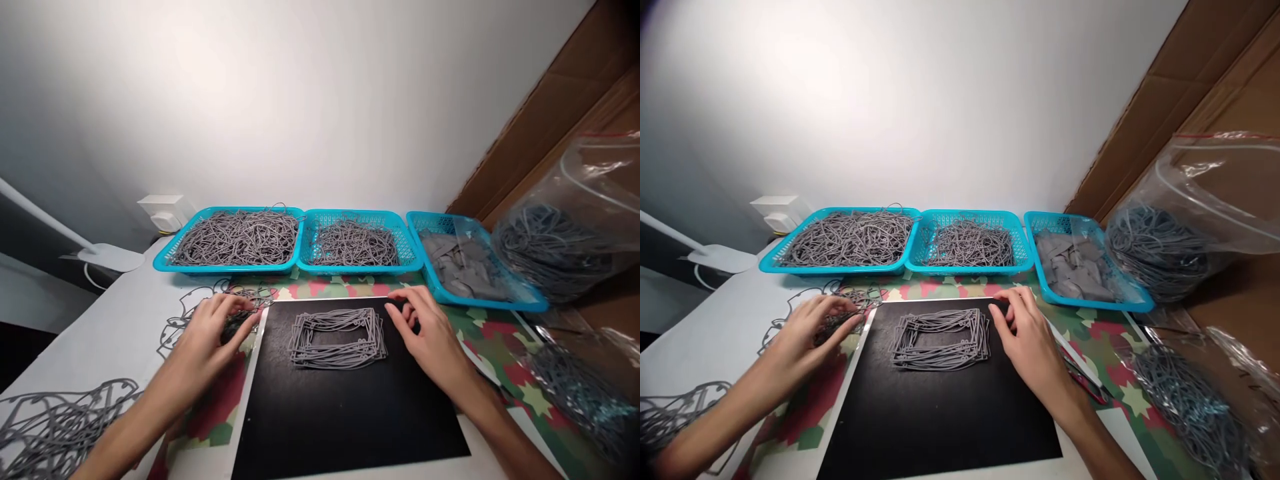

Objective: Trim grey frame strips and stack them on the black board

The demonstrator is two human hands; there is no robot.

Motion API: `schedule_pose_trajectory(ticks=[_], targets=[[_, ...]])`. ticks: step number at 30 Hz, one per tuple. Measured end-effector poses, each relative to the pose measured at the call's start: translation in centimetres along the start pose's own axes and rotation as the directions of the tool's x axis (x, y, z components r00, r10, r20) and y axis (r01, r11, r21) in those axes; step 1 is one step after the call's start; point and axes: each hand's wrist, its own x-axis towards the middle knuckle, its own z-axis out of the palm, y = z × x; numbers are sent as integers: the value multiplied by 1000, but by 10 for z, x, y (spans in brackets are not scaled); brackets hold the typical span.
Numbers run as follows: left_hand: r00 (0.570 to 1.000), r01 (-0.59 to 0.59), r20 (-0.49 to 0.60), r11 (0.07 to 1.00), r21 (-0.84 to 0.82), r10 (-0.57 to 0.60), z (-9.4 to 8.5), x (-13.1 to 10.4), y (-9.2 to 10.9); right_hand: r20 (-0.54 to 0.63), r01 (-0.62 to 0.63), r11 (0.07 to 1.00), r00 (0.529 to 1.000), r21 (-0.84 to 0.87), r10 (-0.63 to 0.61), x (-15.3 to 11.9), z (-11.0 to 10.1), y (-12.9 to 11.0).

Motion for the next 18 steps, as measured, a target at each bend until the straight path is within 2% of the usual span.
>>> schedule_pose_trajectory(ticks=[3,6,12,15,18], targets=[[1000,6,30,995,99,-9,-17,-6,-33,-14,25,1000,1000,-7,-25,-2,2,6],[998,24,53,995,93,-29,-18,-12,-43,-2,66,997,998,-27,-66,-3,8,9],[997,74,-9,997,10,-74,-11,-12,-31,3,62,997,998,-41,-62,-5,9,14],[995,93,-30,995,-27,-94,-18,-7,-23,-15,64,997,998,-42,-65,-4,8,15],[983,93,-151,992,-85,-105,-34,-5,-3,-35,79,996,996,-42,-81,-2,7,15]])
